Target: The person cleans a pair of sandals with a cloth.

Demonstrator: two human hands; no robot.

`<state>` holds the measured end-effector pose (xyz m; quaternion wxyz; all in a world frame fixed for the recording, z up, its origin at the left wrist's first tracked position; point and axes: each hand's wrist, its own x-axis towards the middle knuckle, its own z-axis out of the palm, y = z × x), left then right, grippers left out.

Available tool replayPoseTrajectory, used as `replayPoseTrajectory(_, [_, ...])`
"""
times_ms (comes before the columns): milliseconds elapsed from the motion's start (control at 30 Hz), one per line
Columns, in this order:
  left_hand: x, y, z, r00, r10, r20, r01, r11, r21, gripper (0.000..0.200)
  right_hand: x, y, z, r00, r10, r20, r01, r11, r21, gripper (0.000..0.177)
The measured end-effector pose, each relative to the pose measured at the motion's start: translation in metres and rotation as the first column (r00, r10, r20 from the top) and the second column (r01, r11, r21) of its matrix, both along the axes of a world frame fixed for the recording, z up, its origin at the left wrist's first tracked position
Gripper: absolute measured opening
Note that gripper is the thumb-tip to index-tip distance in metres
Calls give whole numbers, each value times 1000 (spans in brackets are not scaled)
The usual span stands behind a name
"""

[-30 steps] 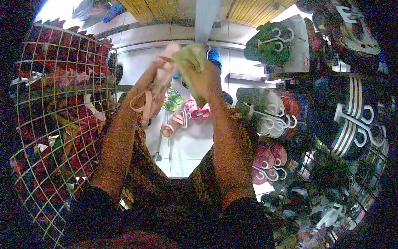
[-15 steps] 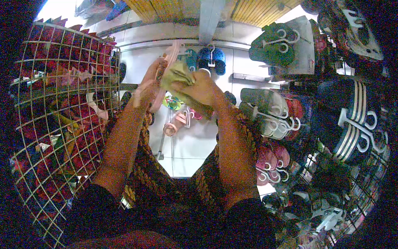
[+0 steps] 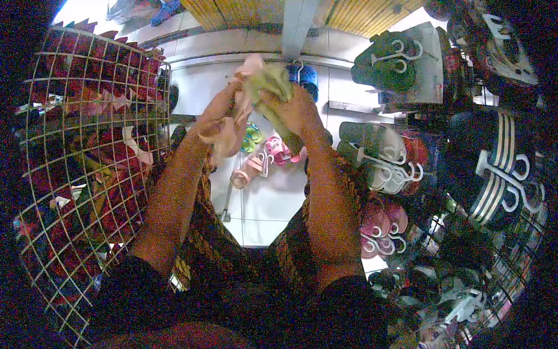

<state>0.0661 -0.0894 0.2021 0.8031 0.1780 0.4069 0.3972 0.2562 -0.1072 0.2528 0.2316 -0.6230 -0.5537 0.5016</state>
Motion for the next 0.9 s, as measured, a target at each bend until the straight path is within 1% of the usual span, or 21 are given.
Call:
replayPoseTrajectory(33, [0,2,-5,1000,1,-2,-1,1000,1,37,1,-2,5,983,183,11,-183,983,-5,47])
replayPoseTrajectory(67, [-1,4,-10,1000,1,-4,-1,1000,3,38,3,-6,-13,965,261,-39,-261,965,0,49])
replayPoseTrajectory(100, [-5,6,-6,997,-46,-63,48,998,34,38,3,-6,-14,964,264,11,-264,964,-25,51])
replayPoseTrajectory(133, [-4,5,-4,997,-41,-73,43,999,23,37,2,-6,-15,962,267,59,-264,963,-52,54])
replayPoseTrajectory(200, [-4,1,-2,995,-29,-92,29,1000,0,37,3,0,-6,998,51,33,-50,997,-54,55])
replayPoseTrajectory(233, [-4,2,-6,988,-37,-147,44,998,39,36,2,3,0,998,-56,22,57,997,-54,55])
replayPoseTrajectory(300, [-4,3,-12,966,-47,-254,78,990,114,35,6,4,1,990,127,66,-120,988,-97,46])
replayPoseTrajectory(333, [-5,5,-13,968,-22,-251,48,994,98,37,7,5,4,972,218,86,-207,971,-120,42])
replayPoseTrajectory(367, [-6,6,-14,969,3,-249,19,996,83,39,5,-4,5,967,254,-15,-254,958,-132,41])
replayPoseTrajectory(400, [-6,6,-11,968,25,-248,-10,998,65,42,4,-3,9,971,238,-10,-237,966,-106,41])
replayPoseTrajectory(467, [-5,4,-6,930,96,-355,-50,989,137,50,2,-4,14,980,201,-6,-201,978,-58,42])
replayPoseTrajectory(500, [-4,3,1,905,135,-403,-68,982,176,54,3,1,12,982,96,160,-82,993,-87,45])
replayPoseTrajectory(533, [-2,1,10,891,109,-442,-27,982,188,58,4,2,12,995,-74,66,81,992,-99,49])
replayPoseTrajectory(600, [2,-3,24,855,60,-515,55,977,204,65,8,6,0,960,-179,214,193,980,-47,49])
replayPoseTrajectory(700, [8,-9,29,813,115,-571,130,920,370,71,5,5,-4,961,-176,212,184,983,-17,48])
replayPoseTrajectory(767, [4,-9,9,753,75,-654,260,879,400,72,-4,-3,6,971,-192,143,174,976,129,48])
replayPoseTrajectory(800, [3,-9,7,718,60,-694,323,854,408,73,-9,-6,11,975,-195,108,171,965,201,47])
replayPoseTrajectory(833, [6,-12,5,586,90,-805,416,820,395,72,-13,-5,11,976,-188,109,169,972,166,48])
replayPoseTrajectory(900, [7,-12,-2,684,44,-728,318,880,352,68,-17,-4,5,956,-171,237,144,982,125,47])
